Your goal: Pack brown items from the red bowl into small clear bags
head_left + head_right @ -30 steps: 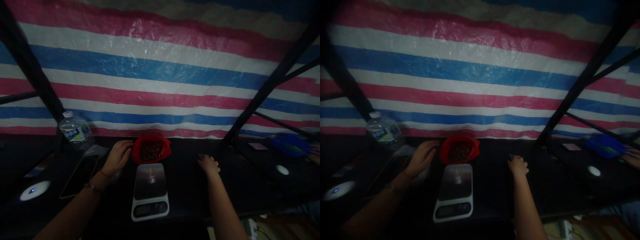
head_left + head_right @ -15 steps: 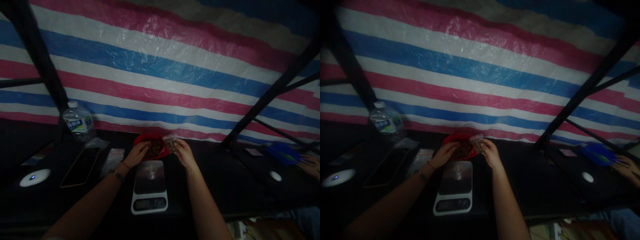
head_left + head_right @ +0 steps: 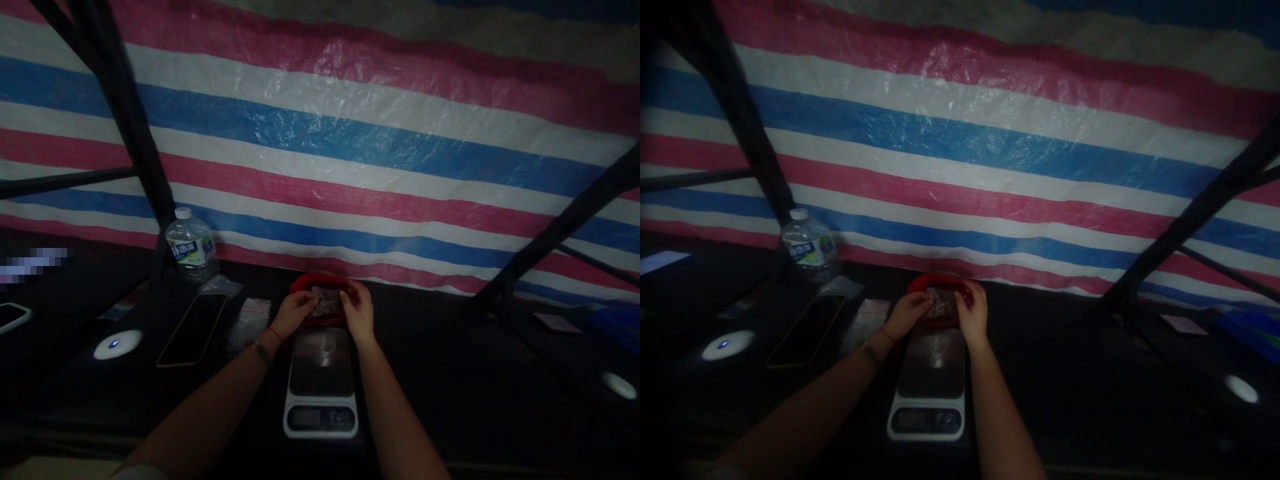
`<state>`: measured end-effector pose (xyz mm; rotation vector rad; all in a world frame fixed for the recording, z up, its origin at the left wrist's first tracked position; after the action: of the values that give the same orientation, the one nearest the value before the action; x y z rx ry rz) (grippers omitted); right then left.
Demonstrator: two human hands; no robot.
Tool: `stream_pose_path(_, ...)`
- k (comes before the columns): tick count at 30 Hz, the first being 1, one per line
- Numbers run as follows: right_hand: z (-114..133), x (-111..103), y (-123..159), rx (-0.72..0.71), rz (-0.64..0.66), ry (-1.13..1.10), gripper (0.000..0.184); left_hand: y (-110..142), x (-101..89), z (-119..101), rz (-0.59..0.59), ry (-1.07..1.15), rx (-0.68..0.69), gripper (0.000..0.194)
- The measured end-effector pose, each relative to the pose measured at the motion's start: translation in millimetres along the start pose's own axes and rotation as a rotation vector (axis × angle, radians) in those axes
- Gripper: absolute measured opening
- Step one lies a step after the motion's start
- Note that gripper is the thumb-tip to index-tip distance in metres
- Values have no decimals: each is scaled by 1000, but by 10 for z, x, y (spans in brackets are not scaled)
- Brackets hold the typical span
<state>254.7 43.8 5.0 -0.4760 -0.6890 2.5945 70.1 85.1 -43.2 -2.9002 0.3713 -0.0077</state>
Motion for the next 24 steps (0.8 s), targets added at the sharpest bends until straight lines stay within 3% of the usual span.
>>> stream_pose_path(3,133,29,33,-94,92,62,15,15,0,11,-20,-11,19,29)
stream_pose_path(6,197,205,96,-108,306,36,15,46,60,-6,33,-10,23,30)
stream_pose_path(8,214,268,127,-99,362,22,17,67,80,-48,45,1,30,29)
stream_pose_path(17,229,389,219,-148,449,77,28,129,115,-313,15,-253,180,19)
stream_pose_path(24,188,403,198,-145,453,42,17,133,125,-305,27,-328,236,20)
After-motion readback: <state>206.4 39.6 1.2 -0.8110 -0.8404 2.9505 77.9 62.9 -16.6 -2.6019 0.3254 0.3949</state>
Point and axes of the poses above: each hand's wrist, its own y-axis away from the middle knuckle, its own x-axis out of the palm, z = x × y, the point moved 8 cm from there along -y, towards the middle knuckle, and after that the axes turned 2 degrees about y, right-handed, at the moved point
